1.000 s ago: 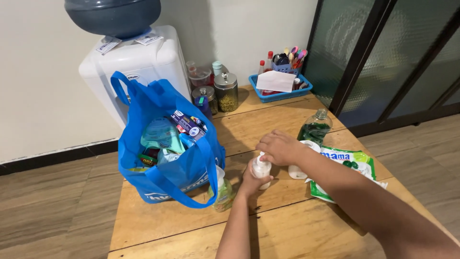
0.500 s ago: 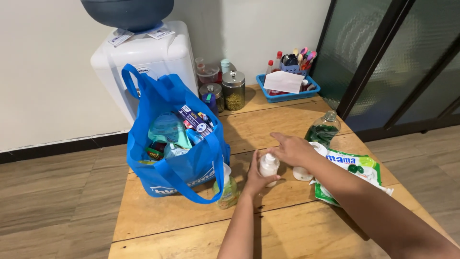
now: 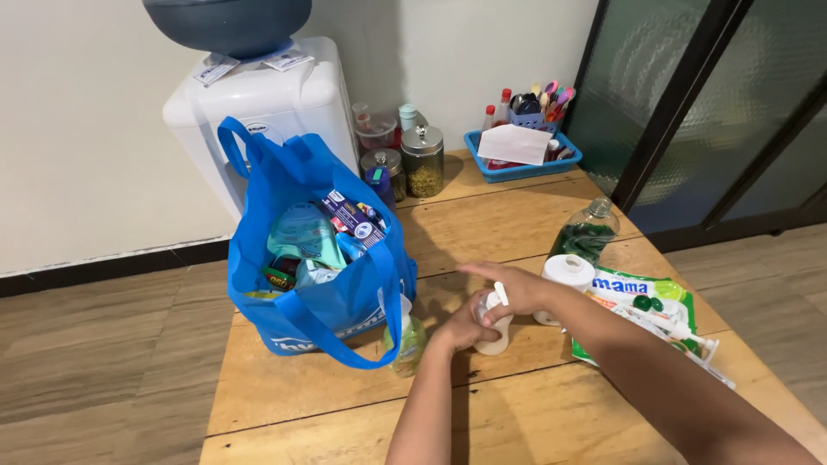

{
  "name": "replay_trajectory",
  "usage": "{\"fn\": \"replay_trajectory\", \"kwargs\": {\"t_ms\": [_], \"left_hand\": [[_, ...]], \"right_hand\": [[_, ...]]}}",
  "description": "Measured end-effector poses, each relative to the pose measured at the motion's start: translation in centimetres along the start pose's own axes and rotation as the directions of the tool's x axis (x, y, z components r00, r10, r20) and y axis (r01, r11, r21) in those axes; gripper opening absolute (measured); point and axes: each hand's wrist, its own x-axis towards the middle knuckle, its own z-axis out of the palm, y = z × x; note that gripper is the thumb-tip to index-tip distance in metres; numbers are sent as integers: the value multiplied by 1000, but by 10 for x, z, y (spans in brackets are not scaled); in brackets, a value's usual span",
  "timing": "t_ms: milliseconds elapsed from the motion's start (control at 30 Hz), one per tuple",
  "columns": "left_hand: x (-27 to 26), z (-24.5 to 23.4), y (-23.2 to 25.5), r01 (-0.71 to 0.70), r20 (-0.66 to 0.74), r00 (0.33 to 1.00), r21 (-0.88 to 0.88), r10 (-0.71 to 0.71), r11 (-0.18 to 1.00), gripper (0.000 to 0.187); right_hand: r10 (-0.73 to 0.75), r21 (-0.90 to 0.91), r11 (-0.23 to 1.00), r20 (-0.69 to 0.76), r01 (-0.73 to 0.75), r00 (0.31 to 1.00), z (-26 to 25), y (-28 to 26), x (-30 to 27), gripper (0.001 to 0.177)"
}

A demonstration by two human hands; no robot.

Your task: Unpacking household items from a bag, wiping them down with tissue, and organizing them on a table.

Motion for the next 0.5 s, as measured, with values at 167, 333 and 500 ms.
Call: {"fn": "replay_trajectory", "kwargs": {"t_ms": [167,333,500], "left_hand": [[28,6,-59,15,50,999,-31,-13,999,85],[17,10,-37,31,27,999,-145,-27,989,96],[22,11,-47,-92,63,991,-299,116,950,97]], "right_hand": [[-183,-53,983,-161,177,970,50,81,23,61],[97,452,892,-197,3,976,51,45,-12,76],[-374,464,694,-420,550,827,37,56,-34,91]]}}
